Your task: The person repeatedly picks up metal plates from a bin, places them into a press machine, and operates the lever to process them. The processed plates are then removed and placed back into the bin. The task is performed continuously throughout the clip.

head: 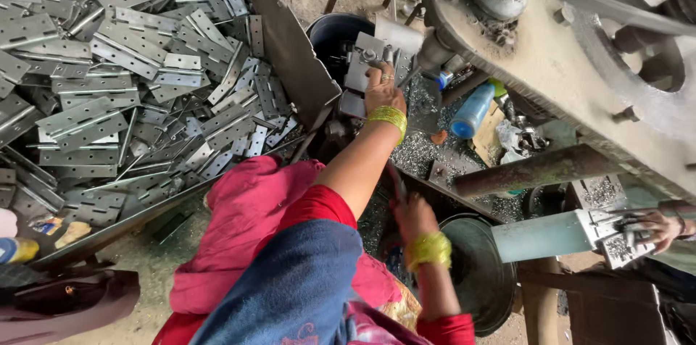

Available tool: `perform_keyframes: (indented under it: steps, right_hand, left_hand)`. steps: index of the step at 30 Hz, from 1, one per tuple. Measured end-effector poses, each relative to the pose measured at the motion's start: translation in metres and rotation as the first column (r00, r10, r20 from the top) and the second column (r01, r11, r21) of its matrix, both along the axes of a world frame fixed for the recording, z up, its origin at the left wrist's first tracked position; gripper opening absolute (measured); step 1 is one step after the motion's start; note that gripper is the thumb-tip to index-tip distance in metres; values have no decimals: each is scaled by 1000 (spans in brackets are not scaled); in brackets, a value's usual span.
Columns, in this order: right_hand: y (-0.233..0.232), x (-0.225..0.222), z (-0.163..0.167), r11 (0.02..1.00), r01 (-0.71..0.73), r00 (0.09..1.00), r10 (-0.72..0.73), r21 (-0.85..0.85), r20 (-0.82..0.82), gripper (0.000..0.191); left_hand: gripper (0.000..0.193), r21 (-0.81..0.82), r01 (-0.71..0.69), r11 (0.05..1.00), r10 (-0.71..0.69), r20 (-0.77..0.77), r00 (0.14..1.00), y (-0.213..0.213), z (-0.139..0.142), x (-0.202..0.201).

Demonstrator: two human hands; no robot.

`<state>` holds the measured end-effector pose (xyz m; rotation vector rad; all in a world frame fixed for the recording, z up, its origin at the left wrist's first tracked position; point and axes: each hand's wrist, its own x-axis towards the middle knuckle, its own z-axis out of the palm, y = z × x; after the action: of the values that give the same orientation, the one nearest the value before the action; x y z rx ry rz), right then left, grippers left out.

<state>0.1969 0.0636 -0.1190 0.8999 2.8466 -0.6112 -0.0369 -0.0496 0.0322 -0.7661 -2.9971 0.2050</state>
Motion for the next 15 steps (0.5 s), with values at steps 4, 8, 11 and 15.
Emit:
perform_keyframes:
  steps: [4,8,11,15]
  right_hand:
    - [-23,17,-31,996,74,997,-75,45,17,46]
    - [-16,13,-44,1000,27,998,-27,3,64,49]
    - [-7,7,-38,997,-42,998,39,-66,-58,52]
    - [-13,7,-24,997,-16,992,6,-80,-127,55]
  left_hand:
    - [36,292,-15,956,-8,76,997,-6,-5,0]
    - [29,608,164,777,-5,-254,967,-67,-26,17]
    - [19,806,307,507,-196,-239,951,-154,-59,44]
    - [35,640,-328,695,426,1,905,-276,-112,30]
